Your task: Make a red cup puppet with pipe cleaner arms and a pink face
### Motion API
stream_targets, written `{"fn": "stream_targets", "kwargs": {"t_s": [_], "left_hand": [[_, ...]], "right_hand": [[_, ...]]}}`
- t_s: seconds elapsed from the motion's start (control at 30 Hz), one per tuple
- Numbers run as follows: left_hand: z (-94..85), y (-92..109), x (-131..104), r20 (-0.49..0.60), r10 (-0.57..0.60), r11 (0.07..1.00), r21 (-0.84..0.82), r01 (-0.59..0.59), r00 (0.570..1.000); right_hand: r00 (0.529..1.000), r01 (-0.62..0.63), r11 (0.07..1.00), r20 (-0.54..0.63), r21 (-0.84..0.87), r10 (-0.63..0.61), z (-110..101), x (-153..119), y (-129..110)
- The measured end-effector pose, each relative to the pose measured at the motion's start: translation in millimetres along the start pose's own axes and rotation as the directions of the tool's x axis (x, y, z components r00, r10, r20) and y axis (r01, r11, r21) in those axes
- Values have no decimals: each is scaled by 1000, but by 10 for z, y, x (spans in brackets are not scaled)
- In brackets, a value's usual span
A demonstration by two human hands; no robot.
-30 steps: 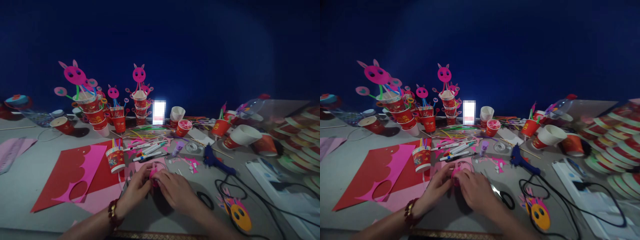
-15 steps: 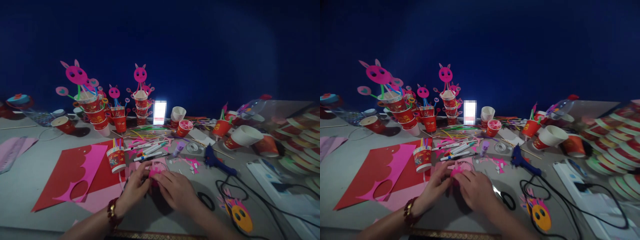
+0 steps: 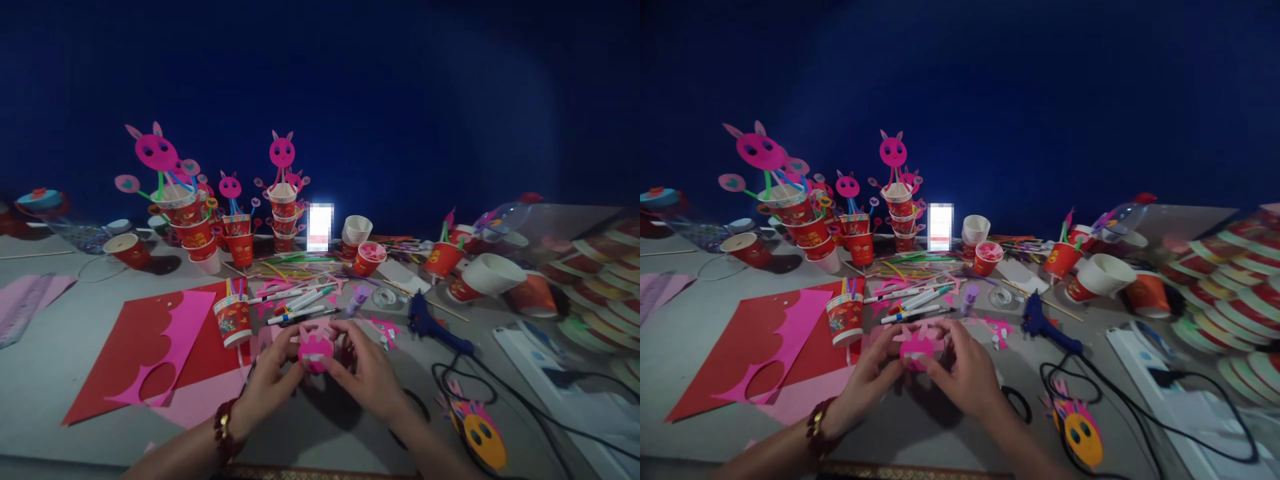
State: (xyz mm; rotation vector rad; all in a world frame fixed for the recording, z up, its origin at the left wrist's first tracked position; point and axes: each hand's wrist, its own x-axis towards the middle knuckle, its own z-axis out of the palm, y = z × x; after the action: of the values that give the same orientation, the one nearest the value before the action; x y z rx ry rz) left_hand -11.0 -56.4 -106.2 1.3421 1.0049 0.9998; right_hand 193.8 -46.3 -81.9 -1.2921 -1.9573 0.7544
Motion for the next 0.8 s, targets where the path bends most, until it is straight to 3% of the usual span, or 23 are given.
{"fn": "stream_targets", "kwargs": {"t_s": [0.1,0.17,0.27,0.4,0.63,0.8], "left_hand": [[12,33,-18,-5,28,999,35,-28,1000],[23,35,-13,16,32,999,35,-33,999],[44,23,4,63,7,1000,4,-8,998],[63,16,3,58,1,997,-81,3,998],[11,20,66,84,-98,976,-184,112,992],[18,53,77,52,-116,978,-168,123,992]], "right_hand": [[990,-95,949,125,302,59,89,-1,-7],[990,-116,911,120,396,74,148,-8,-6],[992,-121,911,72,394,101,191,-15,-1],[986,-165,891,94,422,138,201,-13,22],[957,-290,756,165,587,239,234,16,139],[963,-269,801,177,534,205,216,8,149]]}}
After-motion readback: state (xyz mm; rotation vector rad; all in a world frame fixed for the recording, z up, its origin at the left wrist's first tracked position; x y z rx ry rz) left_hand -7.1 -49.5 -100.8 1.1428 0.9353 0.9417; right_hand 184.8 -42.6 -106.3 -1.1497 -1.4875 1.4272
